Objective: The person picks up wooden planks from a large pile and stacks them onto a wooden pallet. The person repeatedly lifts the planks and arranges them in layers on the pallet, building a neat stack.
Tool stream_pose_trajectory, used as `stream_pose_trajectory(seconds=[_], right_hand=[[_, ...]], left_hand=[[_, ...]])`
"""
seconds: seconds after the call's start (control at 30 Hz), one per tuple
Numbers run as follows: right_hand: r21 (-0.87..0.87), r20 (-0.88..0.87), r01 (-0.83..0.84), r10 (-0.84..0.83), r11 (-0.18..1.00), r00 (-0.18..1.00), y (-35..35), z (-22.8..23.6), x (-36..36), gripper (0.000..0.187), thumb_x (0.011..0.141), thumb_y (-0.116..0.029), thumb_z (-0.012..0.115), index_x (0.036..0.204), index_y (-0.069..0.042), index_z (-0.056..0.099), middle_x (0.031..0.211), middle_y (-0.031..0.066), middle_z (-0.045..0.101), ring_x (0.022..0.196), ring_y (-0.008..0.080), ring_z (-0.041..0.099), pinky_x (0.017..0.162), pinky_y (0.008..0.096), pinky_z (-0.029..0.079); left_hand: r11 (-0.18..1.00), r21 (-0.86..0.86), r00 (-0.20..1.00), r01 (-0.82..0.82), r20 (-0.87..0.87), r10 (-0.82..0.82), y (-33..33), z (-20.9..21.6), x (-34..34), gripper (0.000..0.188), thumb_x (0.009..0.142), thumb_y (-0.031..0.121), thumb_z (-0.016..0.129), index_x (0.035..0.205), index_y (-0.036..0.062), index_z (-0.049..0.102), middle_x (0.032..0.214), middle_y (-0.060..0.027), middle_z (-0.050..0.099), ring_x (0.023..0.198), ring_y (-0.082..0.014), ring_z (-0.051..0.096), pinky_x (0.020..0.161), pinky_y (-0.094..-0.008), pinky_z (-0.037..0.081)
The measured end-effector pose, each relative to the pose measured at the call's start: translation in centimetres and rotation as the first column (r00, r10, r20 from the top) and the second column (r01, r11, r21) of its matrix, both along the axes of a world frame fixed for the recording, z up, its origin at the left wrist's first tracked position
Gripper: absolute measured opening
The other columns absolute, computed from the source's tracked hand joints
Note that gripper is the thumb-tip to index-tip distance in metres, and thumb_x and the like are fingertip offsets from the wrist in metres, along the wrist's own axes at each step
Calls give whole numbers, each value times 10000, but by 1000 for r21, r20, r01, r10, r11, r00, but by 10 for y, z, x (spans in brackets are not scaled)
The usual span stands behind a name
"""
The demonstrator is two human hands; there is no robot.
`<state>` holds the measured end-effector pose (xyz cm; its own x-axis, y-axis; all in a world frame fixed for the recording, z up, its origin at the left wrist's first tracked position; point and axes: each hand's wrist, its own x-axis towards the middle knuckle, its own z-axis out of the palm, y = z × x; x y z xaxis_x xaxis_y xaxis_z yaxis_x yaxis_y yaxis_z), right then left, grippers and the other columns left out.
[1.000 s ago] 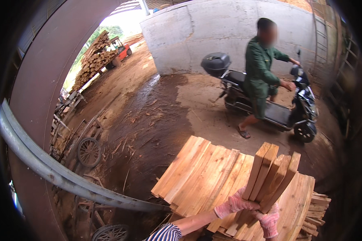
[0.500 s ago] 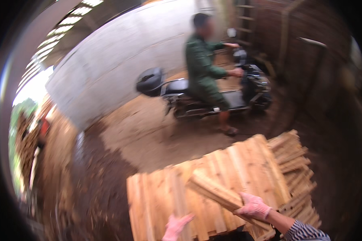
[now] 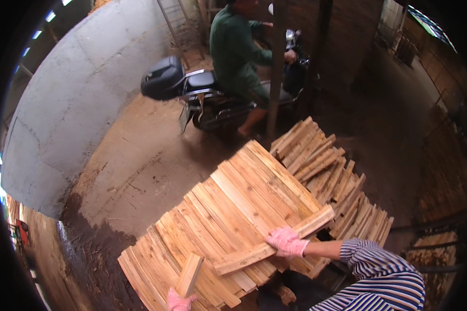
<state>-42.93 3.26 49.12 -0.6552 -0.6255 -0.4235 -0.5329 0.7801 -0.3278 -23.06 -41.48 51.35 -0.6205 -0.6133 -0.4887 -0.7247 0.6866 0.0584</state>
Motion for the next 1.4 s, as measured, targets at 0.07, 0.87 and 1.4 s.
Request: stream_pose_trajectory(seconds=[0.07, 0.87, 1.4], right_hand=[[-94, -33, -25, 22, 995, 999, 0, -5, 0, 519, 708, -215, 745, 1201, -130, 609, 1097, 135, 637, 1044, 339, 635, 857, 461, 499], [91, -227, -102, 121, 991, 966, -126, 56, -199, 656, 721, -105, 738, 1353, -194, 589, 1245, 99, 606, 1190, 308, 590, 971, 410, 503], [7, -400, -156, 146, 988, 905, -169, -30, -253, 409, 831, -92, 611, 1229, -176, 657, 1156, 184, 685, 1116, 384, 658, 912, 531, 522]], left_hand=[[989, -95, 984, 112, -129, -124, -29, -52, 17, 1084, 427, 407, 994, 1313, -6, 524, 1267, -232, 572, 1193, -413, 549, 1013, -445, 486], [929, -161, 942, 334, 95, -323, -142, 26, -102, 738, 728, 111, 736, 1424, 190, 502, 1354, -116, 571, 1255, -343, 570, 1050, -405, 492], [937, -74, 939, 340, -29, -343, -162, -66, -190, 906, 602, 64, 828, 1437, 96, 476, 1418, -181, 534, 1292, -360, 534, 1091, -392, 459]])
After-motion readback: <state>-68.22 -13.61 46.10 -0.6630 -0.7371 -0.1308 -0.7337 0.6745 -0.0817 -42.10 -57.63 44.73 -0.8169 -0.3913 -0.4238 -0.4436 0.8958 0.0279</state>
